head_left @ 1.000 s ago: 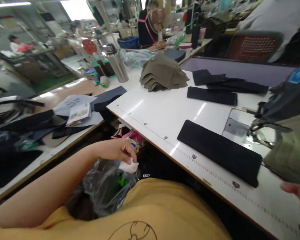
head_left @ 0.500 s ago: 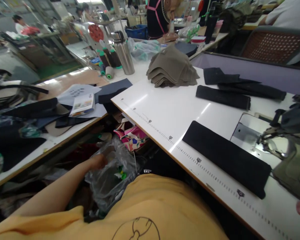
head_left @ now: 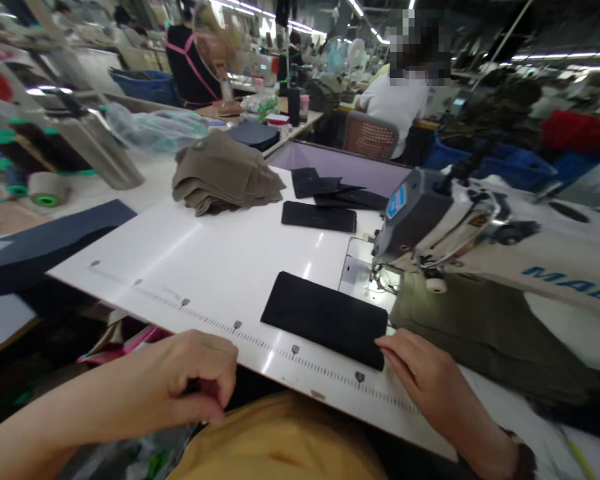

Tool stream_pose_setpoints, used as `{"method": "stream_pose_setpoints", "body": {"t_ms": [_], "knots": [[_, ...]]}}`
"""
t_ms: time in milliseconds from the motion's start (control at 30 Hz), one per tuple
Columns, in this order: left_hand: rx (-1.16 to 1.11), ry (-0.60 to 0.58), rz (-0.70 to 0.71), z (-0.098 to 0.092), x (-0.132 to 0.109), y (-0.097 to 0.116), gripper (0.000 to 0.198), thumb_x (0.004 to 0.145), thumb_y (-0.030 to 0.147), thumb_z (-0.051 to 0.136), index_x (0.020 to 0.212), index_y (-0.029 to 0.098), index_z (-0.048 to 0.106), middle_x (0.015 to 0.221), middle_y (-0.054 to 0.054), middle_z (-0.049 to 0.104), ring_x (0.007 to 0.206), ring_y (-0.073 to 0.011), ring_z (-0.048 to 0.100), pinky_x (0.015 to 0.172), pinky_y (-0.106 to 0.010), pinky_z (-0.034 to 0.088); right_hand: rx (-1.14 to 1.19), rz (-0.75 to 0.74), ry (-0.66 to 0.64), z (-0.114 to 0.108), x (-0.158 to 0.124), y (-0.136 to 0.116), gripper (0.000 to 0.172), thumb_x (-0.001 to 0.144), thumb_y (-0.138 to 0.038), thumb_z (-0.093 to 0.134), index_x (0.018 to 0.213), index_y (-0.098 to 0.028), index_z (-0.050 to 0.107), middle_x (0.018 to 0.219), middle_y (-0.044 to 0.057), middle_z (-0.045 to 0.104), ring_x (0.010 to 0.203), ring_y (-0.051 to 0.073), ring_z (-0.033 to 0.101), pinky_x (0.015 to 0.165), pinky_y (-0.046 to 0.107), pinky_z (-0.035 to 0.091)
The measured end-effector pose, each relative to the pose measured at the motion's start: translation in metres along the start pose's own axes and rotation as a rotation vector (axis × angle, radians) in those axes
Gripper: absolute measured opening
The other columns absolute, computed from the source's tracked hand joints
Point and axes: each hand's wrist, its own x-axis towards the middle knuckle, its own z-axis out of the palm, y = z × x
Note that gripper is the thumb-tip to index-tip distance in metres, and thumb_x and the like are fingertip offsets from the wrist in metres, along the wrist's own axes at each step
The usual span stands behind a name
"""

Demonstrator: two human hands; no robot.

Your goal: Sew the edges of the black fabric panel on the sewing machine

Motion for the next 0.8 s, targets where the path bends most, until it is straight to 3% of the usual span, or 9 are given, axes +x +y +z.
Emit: {"method": "stream_pose_setpoints", "body": {"t_ms": [200,333,433,633,800], "knots": [[0.160,-0.157,0.427,0.008,0.087,0.063,0.012,0.081,0.016,0.049,0.077,0.016,0.060,0.074,-0.003,0.062,0.073,-0.0157,0.056,0.073,-0.024,0.043,-0.149,-0.014,-0.168,-0.009,-0.007,0.008,0.027,0.086,-0.007,0.035,0.089,-0.016,0.060,0.084,0.008,0.061,0.075,0.019,0.057,0.066,0.031,0.047],[0.319,-0.294,0.647,0.017,0.114,0.080,0.019,0.084,0.008,0.043,0.086,0.017,0.060,0.085,-0.006,0.061,0.084,-0.0174,0.056,0.081,-0.028,0.042,-0.235,-0.009,-0.256,-0.016,-0.003,0.018,0.020,0.086,-0.009,0.042,0.082,-0.017,0.060,0.071,0.003,0.059,0.066,0.016,0.054,0.061,0.028,0.041],[0.459,-0.312,0.649,0.022,0.120,0.080,0.019,0.085,0.009,0.042,0.092,0.016,0.058,0.091,-0.007,0.061,0.087,-0.0184,0.056,0.080,-0.031,0.043,-0.278,-0.040,-0.299,-0.023,0.012,0.025,0.016,0.086,-0.014,0.048,0.077,-0.017,0.061,0.066,0.001,0.058,0.060,0.014,0.050,0.058,0.027,0.035],[0.674,-0.283,0.511,0.034,0.136,0.067,0.018,0.085,0.025,0.050,0.098,0.014,0.058,0.095,-0.010,0.060,0.083,-0.0246,0.056,0.070,-0.038,0.047,-0.286,-0.083,-0.374,-0.024,0.047,0.032,0.015,0.085,-0.023,0.052,0.079,-0.017,0.064,0.072,0.002,0.056,0.064,0.014,0.049,0.057,0.026,0.032],[0.653,-0.265,0.554,0.033,0.173,0.060,0.027,0.088,0.033,0.045,0.092,0.010,0.058,0.104,-0.014,0.056,0.095,-0.0259,0.054,0.085,-0.041,0.043,-0.225,-0.116,-0.362,-0.007,0.044,0.038,0.023,0.088,-0.029,0.046,0.080,-0.018,0.065,0.072,0.003,0.054,0.066,0.015,0.047,0.060,0.028,0.033]]}}
